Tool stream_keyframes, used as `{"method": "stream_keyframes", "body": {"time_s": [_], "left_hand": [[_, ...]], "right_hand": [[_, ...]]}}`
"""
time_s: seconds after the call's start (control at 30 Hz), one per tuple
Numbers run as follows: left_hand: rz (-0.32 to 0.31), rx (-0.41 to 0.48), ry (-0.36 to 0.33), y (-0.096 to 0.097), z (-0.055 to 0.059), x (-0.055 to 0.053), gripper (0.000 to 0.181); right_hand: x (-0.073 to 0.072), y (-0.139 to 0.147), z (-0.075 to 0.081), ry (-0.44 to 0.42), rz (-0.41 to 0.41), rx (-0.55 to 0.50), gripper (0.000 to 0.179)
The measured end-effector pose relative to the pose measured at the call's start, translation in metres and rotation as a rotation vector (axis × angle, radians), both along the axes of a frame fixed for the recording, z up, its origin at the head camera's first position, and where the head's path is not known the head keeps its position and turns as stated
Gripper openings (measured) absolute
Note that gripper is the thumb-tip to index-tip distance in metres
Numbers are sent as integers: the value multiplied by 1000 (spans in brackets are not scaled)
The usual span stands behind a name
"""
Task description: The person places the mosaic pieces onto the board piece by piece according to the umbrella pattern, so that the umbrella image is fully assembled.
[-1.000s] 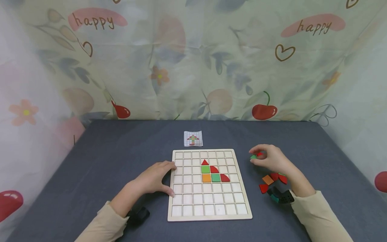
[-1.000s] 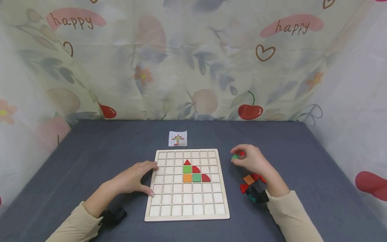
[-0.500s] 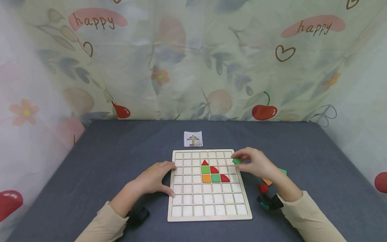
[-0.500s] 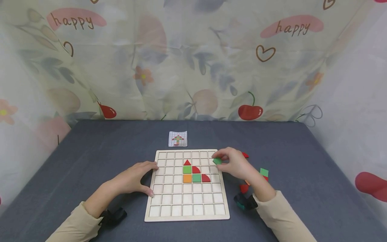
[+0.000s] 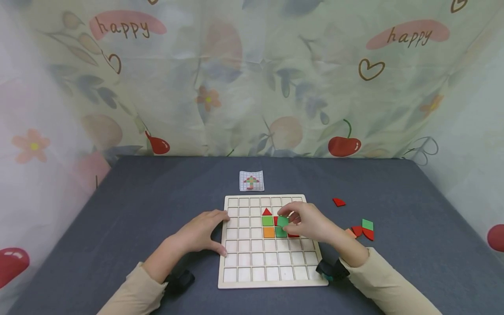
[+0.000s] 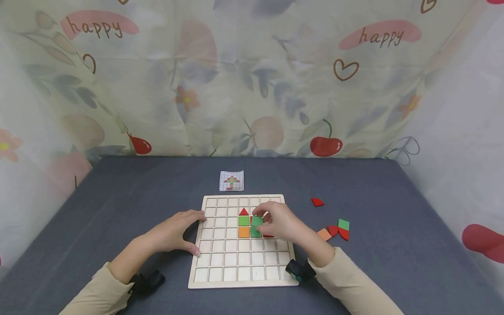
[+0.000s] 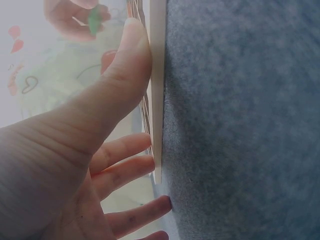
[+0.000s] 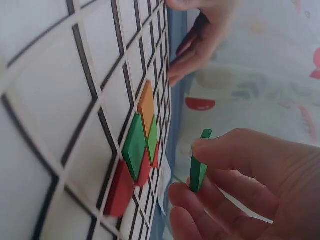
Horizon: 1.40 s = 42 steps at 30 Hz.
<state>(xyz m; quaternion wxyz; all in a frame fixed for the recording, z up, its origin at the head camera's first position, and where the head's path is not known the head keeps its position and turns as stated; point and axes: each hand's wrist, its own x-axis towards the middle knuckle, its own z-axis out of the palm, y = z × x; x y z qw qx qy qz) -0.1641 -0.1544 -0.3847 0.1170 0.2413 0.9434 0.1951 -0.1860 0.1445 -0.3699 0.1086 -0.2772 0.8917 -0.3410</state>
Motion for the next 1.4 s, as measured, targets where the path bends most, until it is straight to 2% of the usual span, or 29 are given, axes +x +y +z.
{"method": "stream_keyframes", "body": {"time_s": [0.53, 0.8, 1.0, 1.4], "left_hand": [[-1, 0, -3, 1, 0, 0, 85], [8, 8, -15, 2, -2, -1, 84], [3, 7, -1, 2, -4, -1, 85], [4, 7, 0, 1, -3, -1, 84]], "right_hand": [[3, -39, -6, 72, 78, 52, 21], [4, -54, -8, 111, 65, 131, 18], [3, -60, -11, 96, 42, 192, 18], [2, -63, -14, 114, 51, 201, 18]]}}
